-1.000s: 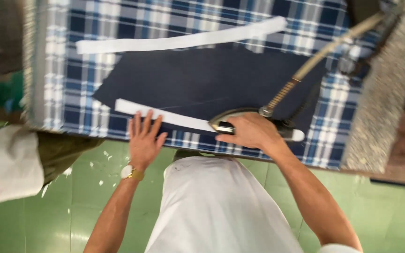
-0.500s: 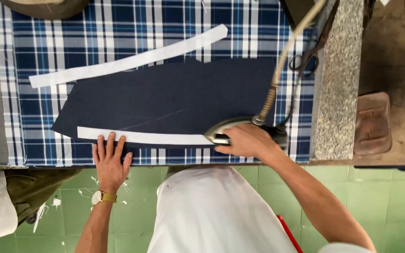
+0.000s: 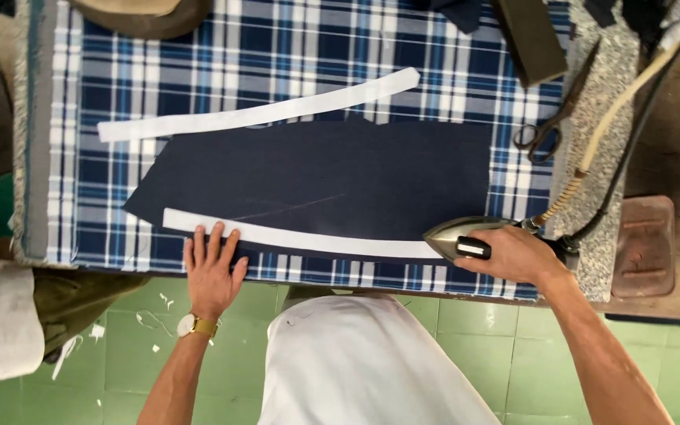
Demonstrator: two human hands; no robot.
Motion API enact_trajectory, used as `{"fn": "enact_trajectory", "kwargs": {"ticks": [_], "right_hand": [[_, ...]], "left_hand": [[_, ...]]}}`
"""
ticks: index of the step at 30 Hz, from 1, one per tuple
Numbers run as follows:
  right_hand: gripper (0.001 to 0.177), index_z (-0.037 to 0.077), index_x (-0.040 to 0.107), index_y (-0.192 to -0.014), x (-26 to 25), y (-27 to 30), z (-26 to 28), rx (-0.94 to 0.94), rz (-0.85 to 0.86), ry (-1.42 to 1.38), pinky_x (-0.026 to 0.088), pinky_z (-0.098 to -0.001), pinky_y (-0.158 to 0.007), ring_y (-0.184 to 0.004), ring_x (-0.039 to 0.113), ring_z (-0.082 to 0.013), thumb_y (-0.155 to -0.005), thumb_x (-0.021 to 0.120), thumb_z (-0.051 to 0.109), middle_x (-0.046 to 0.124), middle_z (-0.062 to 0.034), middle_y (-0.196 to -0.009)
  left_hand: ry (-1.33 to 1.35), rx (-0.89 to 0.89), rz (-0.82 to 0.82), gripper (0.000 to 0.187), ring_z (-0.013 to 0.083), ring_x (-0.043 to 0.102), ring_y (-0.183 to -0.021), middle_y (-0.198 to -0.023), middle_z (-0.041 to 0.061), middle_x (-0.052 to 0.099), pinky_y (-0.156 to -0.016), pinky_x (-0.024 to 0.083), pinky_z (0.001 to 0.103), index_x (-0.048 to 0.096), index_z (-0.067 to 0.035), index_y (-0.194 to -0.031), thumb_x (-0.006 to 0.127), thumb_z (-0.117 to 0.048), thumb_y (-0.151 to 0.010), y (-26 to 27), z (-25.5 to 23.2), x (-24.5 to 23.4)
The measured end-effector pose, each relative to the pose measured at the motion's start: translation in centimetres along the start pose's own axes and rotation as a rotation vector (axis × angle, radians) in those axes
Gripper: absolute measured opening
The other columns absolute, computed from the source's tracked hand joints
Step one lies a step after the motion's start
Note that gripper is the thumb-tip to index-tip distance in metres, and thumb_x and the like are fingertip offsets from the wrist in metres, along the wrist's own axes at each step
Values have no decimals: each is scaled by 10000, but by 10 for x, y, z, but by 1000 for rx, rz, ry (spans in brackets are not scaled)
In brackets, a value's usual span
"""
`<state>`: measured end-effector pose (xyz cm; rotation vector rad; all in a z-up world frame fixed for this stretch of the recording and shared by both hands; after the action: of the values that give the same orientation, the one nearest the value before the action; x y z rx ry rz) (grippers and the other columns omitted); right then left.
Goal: The person irons a dark blue fabric piece on a plaid-covered worktable. They cut white strips with scissors, place them on the fabric, and repeatedly iron over the strips to adhere them, occasionally using a small block to press the fabric.
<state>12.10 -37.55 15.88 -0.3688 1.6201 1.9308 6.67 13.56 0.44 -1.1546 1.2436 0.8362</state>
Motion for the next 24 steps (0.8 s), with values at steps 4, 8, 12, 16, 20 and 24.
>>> {"fn": "enact_trajectory", "kwargs": {"ticks": [4, 8, 12, 16, 20, 24], "right_hand": [[404, 193, 799, -1022, 10, -10, 30, -28, 0, 13, 572, -331, -704, -749, 780, -255, -823, 749, 541, 811, -80, -773], [470, 199, 761, -1108, 22, -13, 97, -101, 23, 50, 578, -392, -769, -872, 779, -309, -839, 702, 581, 811, -114, -889], [580, 153, 717, -1200, 29, -22, 181, -245, 45, 77, 569, -468, -862, -1013, 733, -393, -866, 621, 617, 772, -205, -1025], [618, 113, 703, -1234, 31, -28, 256, -346, 32, 50, 575, -457, -858, -1014, 738, -385, -888, 602, 616, 768, -199, -1041], [581, 103, 726, -1193, 31, -38, 307, -470, 4, 51, 587, -431, -848, -975, 746, -357, -908, 604, 595, 766, -177, -993], [646, 42, 754, -1059, 39, -59, 321, -584, -23, 72, 591, -460, -780, -894, 753, -383, -882, 596, 643, 763, -189, -887]], "left_hand": [[-3, -16, -21, 568, 401, 330, -1518, -1592, 74, 469, -1236, 193, 562, 547, -281, -1496, 465, -544, -998, -2, 1, -5], [22, -14, -20, 562, 396, 337, -1506, -1589, 67, 468, -1227, 201, 564, 547, -281, -1494, 457, -546, -1007, -3, 0, -8], [31, -15, 5, 564, 395, 306, -1516, -1604, 61, 444, -1226, 186, 566, 534, -287, -1504, 459, -553, -1012, -2, 5, -3], [48, -25, 6, 548, 395, 303, -1513, -1603, 65, 438, -1217, 199, 564, 545, -276, -1494, 468, -540, -1020, -5, 5, -13], [97, -16, 14, 551, 362, 327, -1500, -1594, 40, 442, -1211, 227, 538, 546, -269, -1488, 488, -552, -1019, -5, 12, -14], [123, -3, 45, 540, 338, 363, -1473, -1574, 18, 460, -1183, 253, 519, 553, -255, -1474, 495, -541, -1020, -8, 17, -17]]}}
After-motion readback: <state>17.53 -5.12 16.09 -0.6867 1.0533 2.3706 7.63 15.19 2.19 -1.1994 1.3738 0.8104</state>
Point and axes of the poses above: each hand's wrist, its own y-axis away from the middle knuckle, its own x-axis out of the palm, z = x × y, the point moved 4 cm from there along -y, towards the middle knuckle
